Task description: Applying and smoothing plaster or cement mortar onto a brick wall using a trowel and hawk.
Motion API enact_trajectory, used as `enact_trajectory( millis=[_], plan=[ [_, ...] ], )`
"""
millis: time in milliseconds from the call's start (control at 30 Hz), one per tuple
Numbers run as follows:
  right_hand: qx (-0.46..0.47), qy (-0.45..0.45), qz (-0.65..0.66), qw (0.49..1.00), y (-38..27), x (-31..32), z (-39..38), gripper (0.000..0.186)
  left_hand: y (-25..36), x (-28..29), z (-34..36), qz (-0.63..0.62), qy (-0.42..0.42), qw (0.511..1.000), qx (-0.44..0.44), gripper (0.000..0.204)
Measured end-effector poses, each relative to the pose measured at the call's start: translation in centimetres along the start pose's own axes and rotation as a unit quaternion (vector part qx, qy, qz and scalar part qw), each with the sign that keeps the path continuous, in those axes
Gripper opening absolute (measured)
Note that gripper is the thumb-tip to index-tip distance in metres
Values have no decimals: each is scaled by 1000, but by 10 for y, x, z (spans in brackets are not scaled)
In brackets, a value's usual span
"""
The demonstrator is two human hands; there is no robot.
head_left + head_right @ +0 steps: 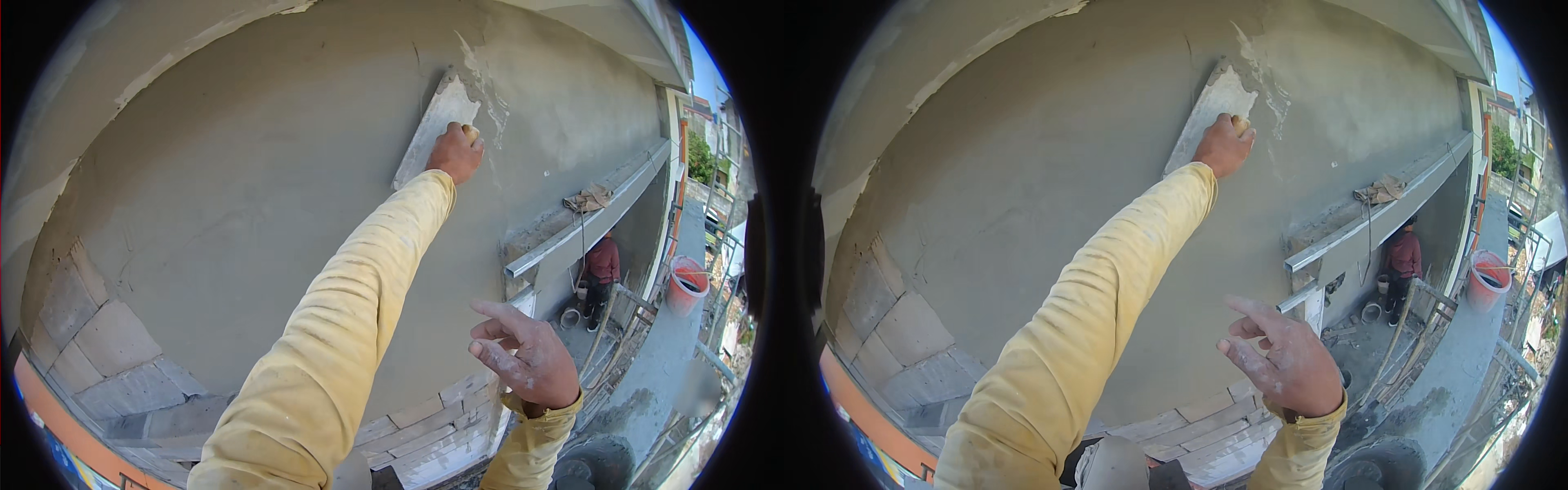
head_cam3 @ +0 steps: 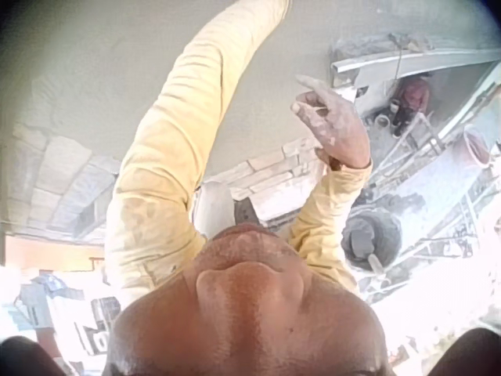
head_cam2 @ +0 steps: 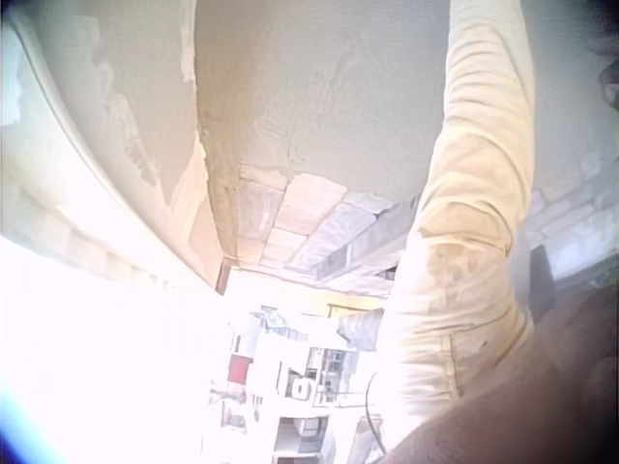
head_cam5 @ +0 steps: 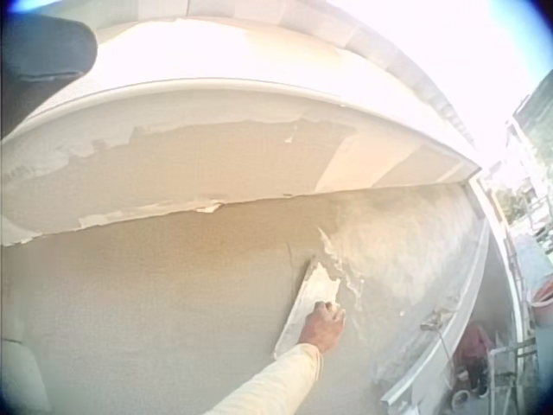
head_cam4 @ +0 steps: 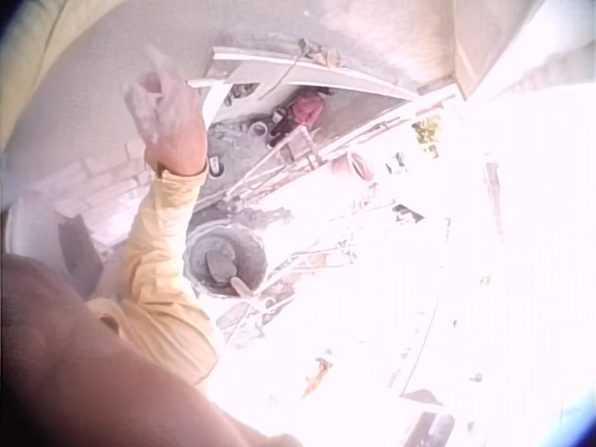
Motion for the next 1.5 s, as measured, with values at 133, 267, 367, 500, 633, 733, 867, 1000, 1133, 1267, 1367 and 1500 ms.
enact_trajectory(
  millis=[133,267,367,500,633,733,867,1000,1133,1267,1367,1500],
  plan=[
    [-19,22,3,1000,11,10,-6,50,38,29,19,25,9,999,46,53],
    [-19,24,2,1000,16,9,-5,49,35,89,54,41,102,993,45,51],
    [-16,31,9,999,21,8,-4,48,16,136,65,1,129,990,61,50],
    [-21,41,3,999,25,10,-5,46,-10,185,71,-20,168,982,84,49],
    [-21,38,-2,999,24,8,-6,47,-13,240,42,-80,184,977,77,35],
    [-10,32,-3,999,21,1,-3,47,-22,275,21,-89,213,969,92,25],
    [-10,18,-8,1000,26,-10,1,47,-54,321,1,-110,242,959,100,24],
    [-35,23,17,999,35,-17,3,47,-82,371,-26,-101,281,946,124,24],
    [-30,20,-15,999,46,-30,8,49,-116,428,-59,-146,299,933,138,26],
    [-14,-24,-38,999,48,-56,17,50,-152,501,-99,-184,331,912,160,26],
    [-34,-48,-44,997,54,-69,20,48,-170,542,-127,-170,355,901,182,27],
    [-25,-48,-57,997,67,-73,20,46,-191,586,-153,-156,377,894,184,27]
  ],
)
Point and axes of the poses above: each hand's wrist, its own z-axis towards the middle knuckle, its own x-axis out of the back of the hand, y = z × x, the point moved 4 cm from there along z, towards the middle knuckle, and after that the axes turned 12 degrees about y, right-handed, at the moved point
